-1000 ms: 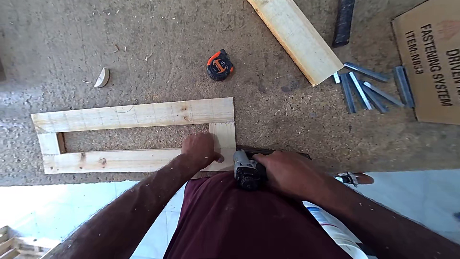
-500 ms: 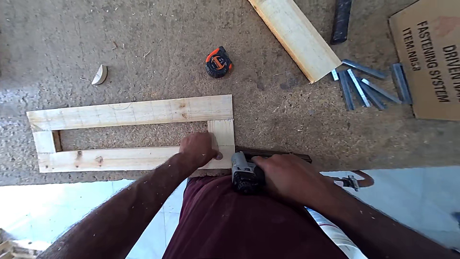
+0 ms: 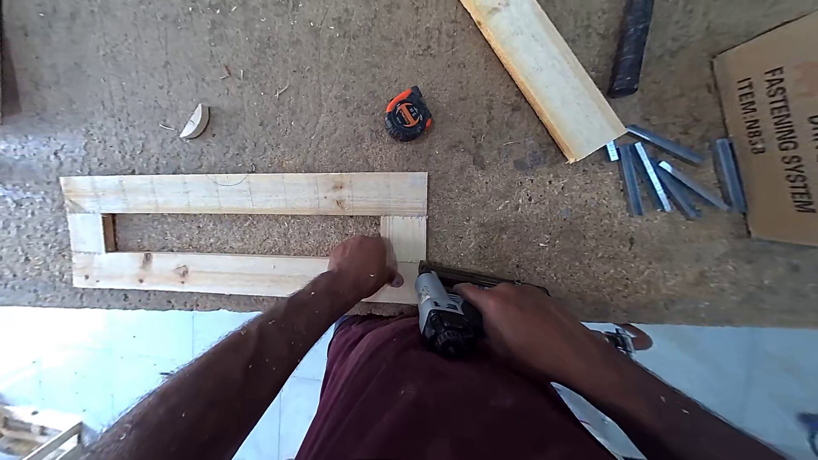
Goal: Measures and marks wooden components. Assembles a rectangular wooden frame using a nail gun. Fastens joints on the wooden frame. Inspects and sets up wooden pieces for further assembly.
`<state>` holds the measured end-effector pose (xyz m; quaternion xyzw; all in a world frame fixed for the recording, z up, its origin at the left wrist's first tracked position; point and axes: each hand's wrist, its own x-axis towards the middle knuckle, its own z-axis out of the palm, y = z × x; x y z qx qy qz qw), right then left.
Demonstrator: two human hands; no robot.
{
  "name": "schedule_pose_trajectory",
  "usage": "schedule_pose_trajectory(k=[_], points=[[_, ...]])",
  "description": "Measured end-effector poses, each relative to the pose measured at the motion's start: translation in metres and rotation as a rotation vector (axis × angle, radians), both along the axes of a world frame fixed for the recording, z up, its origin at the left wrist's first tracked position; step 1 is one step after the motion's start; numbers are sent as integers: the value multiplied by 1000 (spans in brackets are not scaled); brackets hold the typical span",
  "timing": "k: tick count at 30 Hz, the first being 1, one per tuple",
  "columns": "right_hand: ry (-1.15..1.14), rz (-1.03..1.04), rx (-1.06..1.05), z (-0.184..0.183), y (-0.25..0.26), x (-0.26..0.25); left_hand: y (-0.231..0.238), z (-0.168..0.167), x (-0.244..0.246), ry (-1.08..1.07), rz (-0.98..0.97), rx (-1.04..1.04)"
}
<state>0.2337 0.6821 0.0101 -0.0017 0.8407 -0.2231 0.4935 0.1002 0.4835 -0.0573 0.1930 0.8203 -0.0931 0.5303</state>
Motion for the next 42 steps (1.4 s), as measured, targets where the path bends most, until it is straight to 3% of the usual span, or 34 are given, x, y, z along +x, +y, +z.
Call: schedule_pose_trajectory(k=[8,14,18,24,35,42], points=[[-135,-45,90,10,-13,-16,-2,1,0,-12,9,10],[32,-16,-65,3,-19,-17,-6,2,-7,-51,-11,41],[-73,-1,-108,-4,-34,-38,-15,-3,-9,-59,-101,150],[-110,17,-96,-5,-39,-46,-14,-2,-10,-69,-131,144],[-256,18,8,6,-42,-54,-11,0,-12,-85,-94,135],[-234,9,-6,4,-30,-44,-11,-2,-12,-104,-41,109]])
